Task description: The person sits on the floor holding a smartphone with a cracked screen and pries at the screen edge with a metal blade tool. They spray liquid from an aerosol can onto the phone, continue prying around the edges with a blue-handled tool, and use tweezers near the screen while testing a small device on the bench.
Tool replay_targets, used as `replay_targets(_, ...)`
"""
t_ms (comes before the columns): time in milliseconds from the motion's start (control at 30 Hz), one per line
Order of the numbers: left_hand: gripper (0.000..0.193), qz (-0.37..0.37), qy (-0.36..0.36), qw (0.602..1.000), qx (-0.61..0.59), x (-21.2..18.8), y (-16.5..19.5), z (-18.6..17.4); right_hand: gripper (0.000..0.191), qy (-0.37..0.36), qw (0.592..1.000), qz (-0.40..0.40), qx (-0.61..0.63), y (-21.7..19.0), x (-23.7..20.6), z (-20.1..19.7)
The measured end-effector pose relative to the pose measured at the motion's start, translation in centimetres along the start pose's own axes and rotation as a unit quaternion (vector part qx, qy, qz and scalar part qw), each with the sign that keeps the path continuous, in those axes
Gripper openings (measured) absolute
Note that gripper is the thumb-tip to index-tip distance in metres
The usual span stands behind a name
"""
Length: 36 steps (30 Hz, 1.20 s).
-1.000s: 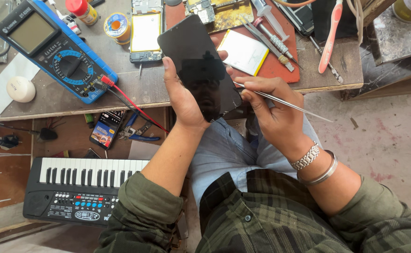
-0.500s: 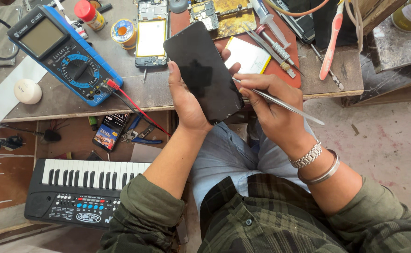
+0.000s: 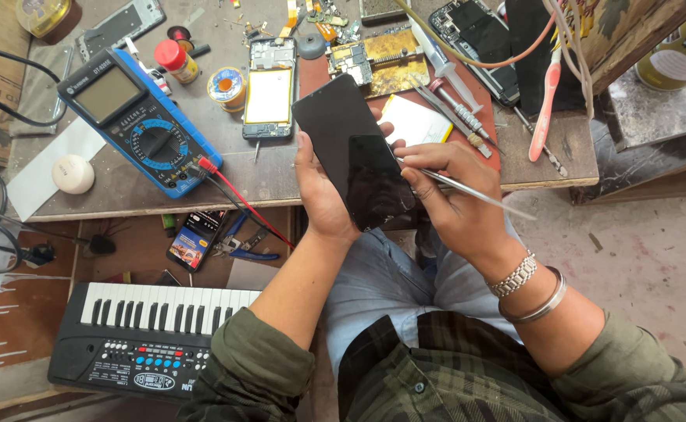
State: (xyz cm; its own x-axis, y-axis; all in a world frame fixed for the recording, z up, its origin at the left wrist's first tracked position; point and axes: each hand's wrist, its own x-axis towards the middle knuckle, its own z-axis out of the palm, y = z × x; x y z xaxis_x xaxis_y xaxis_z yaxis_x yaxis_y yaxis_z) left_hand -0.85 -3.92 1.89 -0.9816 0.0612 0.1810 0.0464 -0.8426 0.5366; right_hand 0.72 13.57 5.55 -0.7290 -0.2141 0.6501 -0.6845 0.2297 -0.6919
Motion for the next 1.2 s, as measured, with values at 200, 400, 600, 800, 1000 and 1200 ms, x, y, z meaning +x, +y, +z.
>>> replay_targets(200, 0.075, 0.003, 0.018, 1.000, -0.020, -0.3, 0.5, 0.3, 0.013, 0.035, 0.993, 0.039, 0.104, 0.0, 0.1, -0.2)
replay_targets(400, 0.075, 0.009, 0.016, 1.000, -0.022, 0.1, 0.5, 0.9, 0.039, -0.054, 0.973, 0.174, 0.138, 0.5, 0.3, -4.8)
replay_targets(600, 0.073, 0.012, 0.024, 0.999, -0.016, 0.1, 0.4, 0.8, 0.028, -0.144, 0.933, 0.318, -0.090, 0.7, 1.0, -8.5)
replay_targets(800, 0.073, 0.013, 0.023, 1.000, -0.008, 0.0, 0.6, 0.8, 0.047, -0.088, 0.953, 0.148, -0.251, 2.2, 3.5, -10.5)
replay_targets(1000, 0.073, 0.015, 0.031, 0.999, 0.012, 0.0, 0.5, 1.3, 0.044, -0.055, 0.948, 0.076, -0.305, 3.0, 3.2, -9.9)
replay_targets(1200, 0.074, 0.012, 0.040, 0.999, 0.021, -0.1, 0.5, 1.4, 0.025, -0.058, 0.939, 0.064, -0.334, 1.6, 2.2, -9.1)
